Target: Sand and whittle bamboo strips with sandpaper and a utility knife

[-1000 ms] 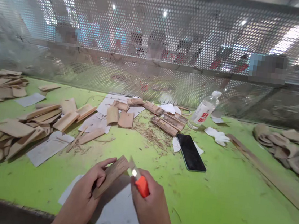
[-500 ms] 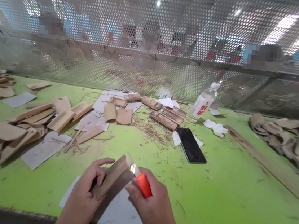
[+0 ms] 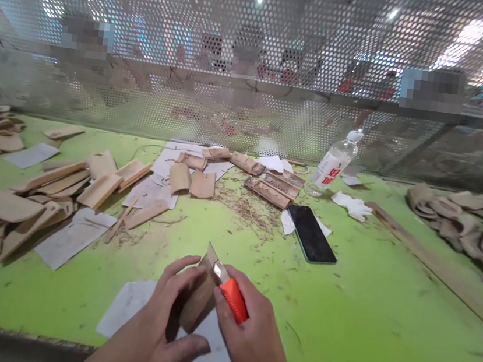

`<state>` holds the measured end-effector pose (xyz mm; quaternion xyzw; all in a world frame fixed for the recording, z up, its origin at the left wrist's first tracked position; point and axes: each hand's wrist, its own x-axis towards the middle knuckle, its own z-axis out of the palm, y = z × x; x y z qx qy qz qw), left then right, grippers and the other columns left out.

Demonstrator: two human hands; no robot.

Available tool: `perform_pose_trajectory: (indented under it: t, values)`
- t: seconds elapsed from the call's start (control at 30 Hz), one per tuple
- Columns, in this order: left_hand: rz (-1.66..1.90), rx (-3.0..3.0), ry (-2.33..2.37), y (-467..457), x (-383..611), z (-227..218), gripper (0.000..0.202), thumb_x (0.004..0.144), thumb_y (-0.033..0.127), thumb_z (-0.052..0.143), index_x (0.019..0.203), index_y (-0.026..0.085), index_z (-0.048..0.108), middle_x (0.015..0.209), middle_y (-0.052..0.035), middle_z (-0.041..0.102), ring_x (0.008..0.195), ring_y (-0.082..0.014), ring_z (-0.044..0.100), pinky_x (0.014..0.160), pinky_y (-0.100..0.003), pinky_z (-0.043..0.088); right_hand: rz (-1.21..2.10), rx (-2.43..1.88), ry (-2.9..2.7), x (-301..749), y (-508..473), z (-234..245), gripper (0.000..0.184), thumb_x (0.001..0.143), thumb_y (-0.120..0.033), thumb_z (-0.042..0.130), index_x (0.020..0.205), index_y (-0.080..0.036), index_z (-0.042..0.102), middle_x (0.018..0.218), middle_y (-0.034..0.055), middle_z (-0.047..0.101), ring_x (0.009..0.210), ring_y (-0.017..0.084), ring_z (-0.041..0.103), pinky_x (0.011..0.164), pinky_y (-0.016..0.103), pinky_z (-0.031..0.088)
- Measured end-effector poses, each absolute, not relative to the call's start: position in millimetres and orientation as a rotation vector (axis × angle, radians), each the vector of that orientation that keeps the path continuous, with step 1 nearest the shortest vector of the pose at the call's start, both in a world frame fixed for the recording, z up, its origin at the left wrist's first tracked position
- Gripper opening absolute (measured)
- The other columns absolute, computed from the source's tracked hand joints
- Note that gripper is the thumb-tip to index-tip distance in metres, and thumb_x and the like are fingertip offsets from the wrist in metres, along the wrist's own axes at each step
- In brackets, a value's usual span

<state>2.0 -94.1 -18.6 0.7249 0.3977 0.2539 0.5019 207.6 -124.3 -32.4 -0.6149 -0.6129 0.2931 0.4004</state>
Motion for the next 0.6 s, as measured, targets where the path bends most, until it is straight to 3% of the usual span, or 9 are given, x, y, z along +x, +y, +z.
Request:
perform_pose_trajectory:
  t: [0.1,0.2,0.27,0.37,0.6]
  values:
    - [0.673,1.648,1.046,-92.5,2.1,-21.4,0.064,0.095,0.032,0.066,0.152,0.027,0.036,0.150,-0.0140,0.048,0.137,-0.0306,0.050,0.113,-0.044,0.040,0.715,-1.534,-1.616,206.6,-123.8,-32.7,0.033,0.097,-0.038,0.057,0.124,-0.023,0.069,0.113,0.0094,0.077,0.095,0.024,0.074,0.083,0.028,0.057]
    - [0.661,1.532,1.107,-91.0,1.6,-21.7,0.071,0.099,0.038,0.061,0.158,0.026,0.025,0.131,-0.0114,0.063,0.117,-0.0278,0.064,0.102,-0.041,0.048,0.723,-1.535,-1.647,205.1,-123.0,-30.7,0.033,0.098,-0.038,0.056,0.124,-0.023,0.070,0.111,0.0094,0.078,0.091,0.024,0.074,0.080,0.028,0.057]
    - [0.631,1.555,1.145,-90.2,1.2,-19.5,0.067,0.097,0.038,0.063,0.155,0.026,0.034,0.128,-0.0106,0.066,0.114,-0.0290,0.065,0.100,-0.040,0.048,0.728,-1.541,-1.647,205.1,-122.6,-30.9,0.033,0.098,-0.039,0.056,0.124,-0.023,0.069,0.110,0.0089,0.078,0.088,0.023,0.074,0.079,0.027,0.057]
    - [0.600,1.620,1.162,-89.4,0.9,-15.0,0.044,0.094,0.035,0.066,0.137,0.026,0.055,0.129,-0.0083,0.067,0.115,-0.0295,0.063,0.098,-0.037,0.047,0.733,-1.548,-1.643,205.8,-122.4,-34.2,0.033,0.098,-0.039,0.056,0.125,-0.023,0.069,0.112,0.0085,0.078,0.092,0.023,0.074,0.080,0.027,0.056]
    - [0.751,1.611,1.177,-92.3,2.2,-15.6,0.032,0.099,0.035,0.057,0.129,0.024,0.052,0.121,-0.0066,0.067,0.109,-0.0251,0.064,0.093,-0.033,0.049,0.814,-1.593,-1.673,199.6,-115.2,-16.5,0.029,0.097,-0.034,0.055,0.122,-0.024,0.067,0.103,0.0051,0.078,0.085,0.021,0.071,0.075,0.028,0.053]
